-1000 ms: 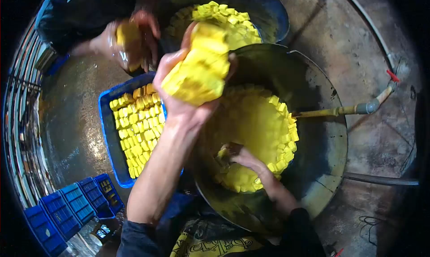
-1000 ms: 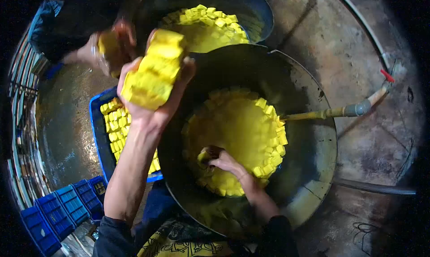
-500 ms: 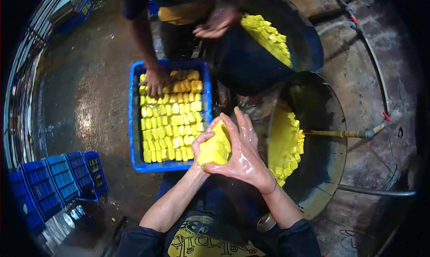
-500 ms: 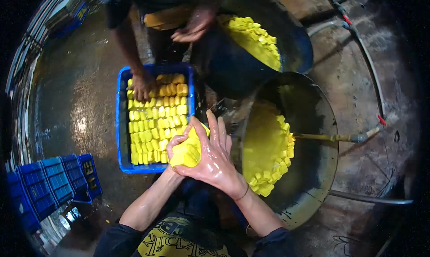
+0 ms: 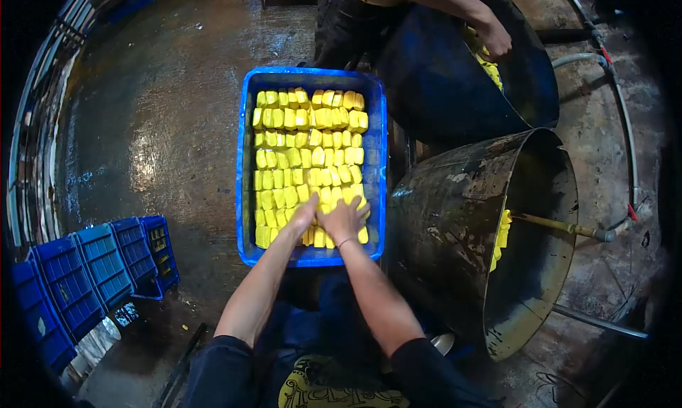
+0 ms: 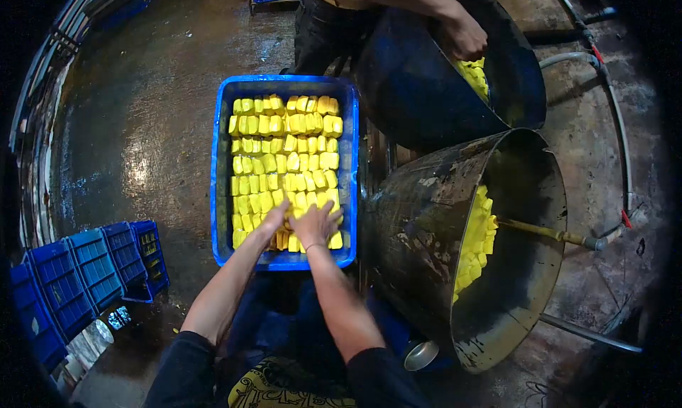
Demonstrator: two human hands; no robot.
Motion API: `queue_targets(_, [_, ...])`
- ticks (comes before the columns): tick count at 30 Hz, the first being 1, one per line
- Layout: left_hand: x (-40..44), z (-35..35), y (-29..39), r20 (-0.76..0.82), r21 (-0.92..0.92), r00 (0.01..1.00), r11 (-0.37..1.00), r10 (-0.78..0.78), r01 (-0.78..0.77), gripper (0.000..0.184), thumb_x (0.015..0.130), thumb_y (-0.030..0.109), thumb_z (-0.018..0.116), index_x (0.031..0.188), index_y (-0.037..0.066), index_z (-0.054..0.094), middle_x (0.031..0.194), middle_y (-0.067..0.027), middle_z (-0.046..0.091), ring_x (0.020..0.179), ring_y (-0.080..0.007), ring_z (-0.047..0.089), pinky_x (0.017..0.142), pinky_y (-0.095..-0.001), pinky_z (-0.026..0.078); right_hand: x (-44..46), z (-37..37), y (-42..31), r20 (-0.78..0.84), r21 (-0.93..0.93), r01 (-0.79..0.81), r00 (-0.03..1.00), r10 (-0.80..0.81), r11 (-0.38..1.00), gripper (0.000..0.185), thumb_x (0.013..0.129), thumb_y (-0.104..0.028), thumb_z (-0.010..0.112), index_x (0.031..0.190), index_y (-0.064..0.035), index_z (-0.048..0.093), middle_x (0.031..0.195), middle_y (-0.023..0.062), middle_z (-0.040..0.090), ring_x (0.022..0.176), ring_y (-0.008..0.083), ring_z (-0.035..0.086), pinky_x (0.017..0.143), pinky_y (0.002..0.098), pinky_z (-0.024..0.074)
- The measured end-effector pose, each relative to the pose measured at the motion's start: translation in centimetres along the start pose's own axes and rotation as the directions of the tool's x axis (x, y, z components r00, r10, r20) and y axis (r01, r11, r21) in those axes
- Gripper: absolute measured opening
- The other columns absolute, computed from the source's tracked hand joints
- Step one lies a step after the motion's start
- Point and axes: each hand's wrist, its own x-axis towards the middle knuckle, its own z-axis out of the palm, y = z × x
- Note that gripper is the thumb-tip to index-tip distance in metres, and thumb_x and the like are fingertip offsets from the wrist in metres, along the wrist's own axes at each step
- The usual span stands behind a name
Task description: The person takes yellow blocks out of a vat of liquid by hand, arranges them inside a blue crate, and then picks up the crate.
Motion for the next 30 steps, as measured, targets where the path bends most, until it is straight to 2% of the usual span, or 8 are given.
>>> queue_targets(9, [-1.9, 3.7, 3.3, -0.100, 0.446, 0.995, 0.893, -0.019, 0.062, 0.075, 0.095, 0.057, 0.029, 0.125, -0.008, 0.048, 0.129, -0.0262, 0.049, 0.124, -0.0317, 0.045, 0.104, -0.0366, 0.032, 0.5, -5.8, 7.2, -0.010, 0.526, 0.297, 0.939, -0.344, 0.797, 0.064, 0.075, -0.043, 0.069, 0.119, 0.0027, 0.057, 0.124, 0.0216, 0.053, 0.118, 0.0334, 0.050, 0.101, 0.0356, 0.0382])
queue_targets(13, [-6.6, 15.1, 17.3, -0.279, 0.559, 0.800, 0.767, 0.531, -0.314, 0.053, 0.090, 0.037, 0.054, 0.125, -0.003, 0.050, 0.129, -0.0210, 0.051, 0.121, -0.0346, 0.046, 0.102, -0.0377, 0.033, -10.4, -21.5, 10.6, -0.374, 0.673, 0.596, 0.784, -0.495, 0.437, 0.045, 0.076, -0.021, 0.074, 0.113, -0.0001, 0.059, 0.117, 0.0193, 0.058, 0.114, 0.0307, 0.053, 0.096, 0.0359, 0.0410])
queue_targets(17, [-16.0, 33.1, 30.8, 0.215, 0.116, 0.382, 0.365, 0.899, -0.924, 0.030, 0.085, 0.018, 0.063, 0.109, 0.002, 0.058, 0.110, -0.0138, 0.057, 0.099, -0.0261, 0.058, 0.090, -0.0334, 0.044, -15.2, -34.4, 21.4, -0.556, 0.573, 0.695, 0.719, -0.417, 0.435, 0.038, 0.075, -0.018, 0.074, 0.107, -0.0017, 0.061, 0.116, 0.0166, 0.058, 0.110, 0.0247, 0.055, 0.091, 0.0355, 0.0442])
queue_targets(21, [-13.1, 46.7, 27.7, 0.898, 0.226, 0.217, 0.023, 0.382, -0.974, 0.031, 0.076, 0.011, 0.065, 0.106, 0.004, 0.060, 0.102, -0.0173, 0.060, 0.097, -0.0275, 0.060, 0.085, -0.0357, 0.048, -7.4, -31.0, 35.2, -0.122, 0.707, 0.135, 0.990, -0.069, 0.695, 0.034, 0.078, -0.020, 0.066, 0.106, -0.0006, 0.061, 0.106, 0.0157, 0.062, 0.108, 0.0264, 0.055, 0.090, 0.0380, 0.0440])
queue_targets(23, [-9.6, 50.6, 23.1, 0.790, 0.520, 0.570, -0.246, -0.226, -0.818, 0.026, 0.076, 0.015, 0.066, 0.097, 0.002, 0.060, 0.098, -0.0175, 0.061, 0.092, -0.0313, 0.060, 0.081, -0.0382, 0.050, -0.6, -18.7, 43.2, -0.019, 0.288, 0.142, 0.990, -0.143, 0.947, 0.033, 0.081, -0.020, 0.059, 0.109, -0.0038, 0.062, 0.108, 0.0180, 0.059, 0.106, 0.0302, 0.054, 0.093, 0.0390, 0.0416])
queue_targets(25, [-4.8, 48.9, 16.7, 0.738, 0.269, 0.482, -0.448, -0.473, -0.853, 0.038, 0.083, 0.026, 0.060, 0.110, 0.002, 0.050, 0.106, -0.0139, 0.059, 0.094, -0.0302, 0.060, 0.079, -0.0408, 0.051, 0.5, -16.2, 43.5, 0.140, 0.166, -0.061, 0.989, 0.038, 0.984, 0.035, 0.080, -0.016, 0.057, 0.115, -0.0084, 0.059, 0.109, 0.0200, 0.056, 0.103, 0.0351, 0.054, 0.091, 0.0412, 0.0429])
queue_targets(27, [-0.7, 45.2, 8.7, 0.693, 0.434, 0.601, -0.435, -0.398, -0.789, 0.029, 0.082, 0.024, 0.060, 0.104, 0.004, 0.058, 0.101, -0.0149, 0.063, 0.092, -0.0303, 0.063, 0.078, -0.0421, 0.051, 1.8, -9.0, 45.1, -0.214, 0.009, 0.047, 0.976, -0.044, 0.999, 0.041, 0.077, -0.006, 0.058, 0.118, -0.0112, 0.055, 0.103, 0.0204, 0.056, 0.095, 0.0384, 0.059, 0.077, 0.0427, 0.0530])
queue_targets(30, [2.2, 39.3, 1.3, 0.672, 0.536, 0.624, -0.319, -0.398, -0.781, 0.023, 0.080, 0.021, 0.060, 0.097, 0.007, 0.067, 0.097, -0.0158, 0.066, 0.091, -0.0315, 0.065, 0.077, -0.0440, 0.052, 3.3, -4.4, 44.7, -0.134, -0.048, -0.024, 0.991, 0.017, 0.999, 0.034, 0.087, -0.009, 0.050, 0.120, -0.0157, 0.054, 0.108, 0.0204, 0.056, 0.102, 0.0395, 0.055, 0.083, 0.0415, 0.0518])
